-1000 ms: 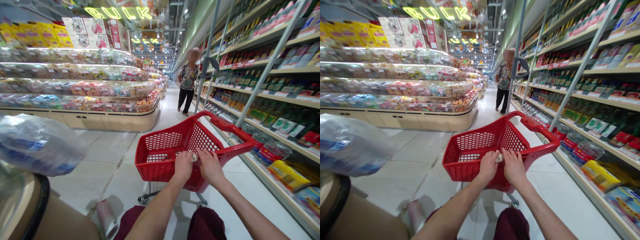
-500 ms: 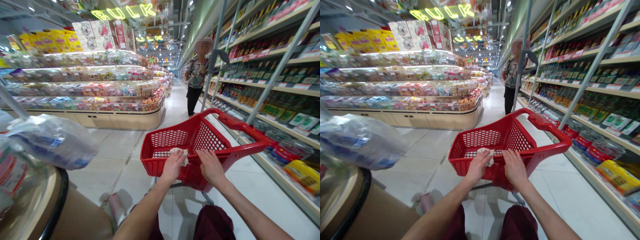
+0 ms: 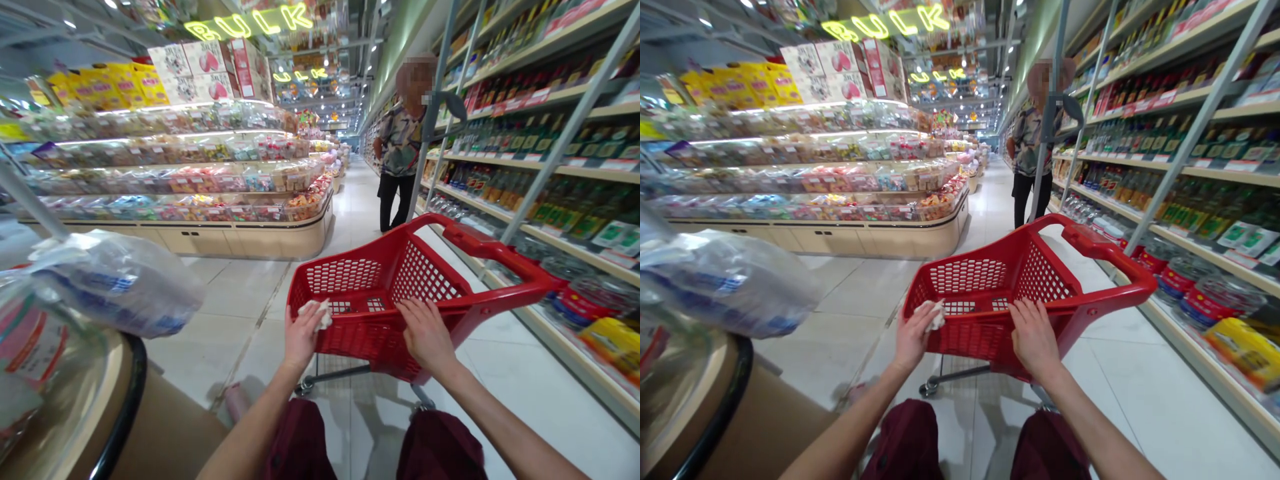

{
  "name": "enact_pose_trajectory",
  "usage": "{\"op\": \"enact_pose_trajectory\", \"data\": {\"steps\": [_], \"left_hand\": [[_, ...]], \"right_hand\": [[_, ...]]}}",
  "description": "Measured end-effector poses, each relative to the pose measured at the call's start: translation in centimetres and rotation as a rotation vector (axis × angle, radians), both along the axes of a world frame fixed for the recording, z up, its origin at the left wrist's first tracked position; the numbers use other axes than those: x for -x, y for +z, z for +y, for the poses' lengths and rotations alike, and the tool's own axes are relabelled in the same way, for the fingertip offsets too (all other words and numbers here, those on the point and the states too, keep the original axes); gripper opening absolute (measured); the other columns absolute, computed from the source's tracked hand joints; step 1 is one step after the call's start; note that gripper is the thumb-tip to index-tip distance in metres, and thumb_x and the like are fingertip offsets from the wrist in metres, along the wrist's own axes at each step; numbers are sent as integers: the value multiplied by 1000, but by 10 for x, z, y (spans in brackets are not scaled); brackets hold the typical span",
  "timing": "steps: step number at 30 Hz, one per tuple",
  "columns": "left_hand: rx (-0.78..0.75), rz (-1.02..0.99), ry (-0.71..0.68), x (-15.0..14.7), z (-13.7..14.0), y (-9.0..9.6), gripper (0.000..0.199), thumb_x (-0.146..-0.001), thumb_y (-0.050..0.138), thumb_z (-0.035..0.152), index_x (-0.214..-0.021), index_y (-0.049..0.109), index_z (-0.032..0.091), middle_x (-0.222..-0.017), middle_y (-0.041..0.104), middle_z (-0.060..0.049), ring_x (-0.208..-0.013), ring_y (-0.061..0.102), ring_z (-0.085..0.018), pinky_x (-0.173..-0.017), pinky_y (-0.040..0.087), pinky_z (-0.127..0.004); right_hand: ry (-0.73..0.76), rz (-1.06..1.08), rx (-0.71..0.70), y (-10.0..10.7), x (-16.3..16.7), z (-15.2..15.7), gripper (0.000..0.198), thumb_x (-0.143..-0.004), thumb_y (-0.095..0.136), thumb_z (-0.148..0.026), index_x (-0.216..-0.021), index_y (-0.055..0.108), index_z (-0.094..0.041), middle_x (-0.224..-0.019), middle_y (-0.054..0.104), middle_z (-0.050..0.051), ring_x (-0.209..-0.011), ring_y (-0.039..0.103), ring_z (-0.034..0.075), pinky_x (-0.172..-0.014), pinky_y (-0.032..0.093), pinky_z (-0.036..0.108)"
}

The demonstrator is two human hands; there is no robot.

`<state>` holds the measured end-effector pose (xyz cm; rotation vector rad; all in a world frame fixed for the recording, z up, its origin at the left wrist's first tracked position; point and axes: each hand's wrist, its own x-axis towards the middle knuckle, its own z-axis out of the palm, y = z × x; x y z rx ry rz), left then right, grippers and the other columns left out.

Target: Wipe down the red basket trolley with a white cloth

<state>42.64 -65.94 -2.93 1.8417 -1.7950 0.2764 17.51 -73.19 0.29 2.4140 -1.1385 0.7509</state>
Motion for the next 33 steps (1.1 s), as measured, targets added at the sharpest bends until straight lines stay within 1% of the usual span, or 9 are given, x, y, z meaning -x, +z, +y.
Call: {"op": "enact_pose_trajectory", "data": {"steps": [3, 7, 9, 13, 15, 20, 26, 31, 33], "left_hand": [[13, 60, 110, -6, 3, -3, 45, -73, 38, 6, -110, 53, 26, -122, 53, -3, -113, 46, -16, -105, 11, -49], [60, 9, -119, 25, -10, -4, 44, -74, 42, 9, -111, 52, 30, -121, 53, 0, -113, 46, -15, -105, 8, -51], [106, -28, -194, 23, -10, -6, 42, -76, 42, 10, -110, 52, 31, -119, 55, 0, -112, 47, -15, -105, 4, -51], [168, 13, 43, -13, 4, -13, 40, -77, 39, 8, -107, 55, 28, -117, 57, -5, -108, 51, -18, -103, 1, -54], [178, 39, 98, -12, 4, -14, 39, -76, 39, 8, -107, 55, 27, -116, 57, -5, -107, 52, -19, -103, 2, -55], [151, -27, -206, 28, -12, -9, 39, -79, 41, 13, -110, 52, 33, -118, 56, 1, -112, 47, -16, -105, 1, -52], [179, 67, 85, -5, 1, -11, 41, -75, 39, 6, -105, 56, 27, -116, 58, -5, -107, 52, -19, -102, 3, -56], [116, 29, -223, 32, -11, -4, 39, -77, 42, 11, -109, 52, 32, -119, 55, -1, -113, 47, -16, -104, 1, -54], [117, 37, -234, 29, -10, -4, 38, -78, 42, 12, -109, 52, 31, -119, 55, -1, -113, 47, -16, -104, 1, -53]], "right_hand": [[-35, -13, 6, 0, -5, 4, 38, -72, 43, -11, -107, 58, -10, -112, 58, 11, -111, 44, 26, -101, 22, 46], [-33, -14, 17, 2, -9, 6, 37, -72, 43, -13, -106, 58, -11, -110, 59, 12, -108, 45, 25, -100, 24, 45], [-26, -15, 26, 3, -8, 5, 37, -72, 43, -13, -106, 58, -12, -109, 59, 10, -106, 46, 24, -99, 25, 44], [-25, -21, 46, 2, -7, 7, 36, -72, 44, -13, -105, 59, -12, -108, 60, 10, -107, 45, 24, -99, 25, 44], [-41, -25, 53, 3, -10, 9, 35, -73, 44, -15, -104, 59, -11, -107, 60, 11, -107, 44, 25, -99, 24, 44], [-18, -14, 56, 3, -11, 9, 36, -72, 43, -14, -105, 58, -11, -108, 60, 10, -106, 45, 24, -99, 24, 43], [-22, -39, 56, 0, -11, 9, 36, -73, 43, -15, -105, 58, -12, -107, 60, 10, -106, 45, 24, -99, 23, 44], [-18, -36, 35, 2, -11, 10, 35, -72, 43, -14, -104, 58, -12, -105, 61, 10, -103, 47, 23, -99, 24, 43], [0, -38, 31, 2, -8, 11, 36, -73, 43, -13, -105, 58, -13, -105, 61, 9, -102, 47, 23, -98, 25, 43]]}}
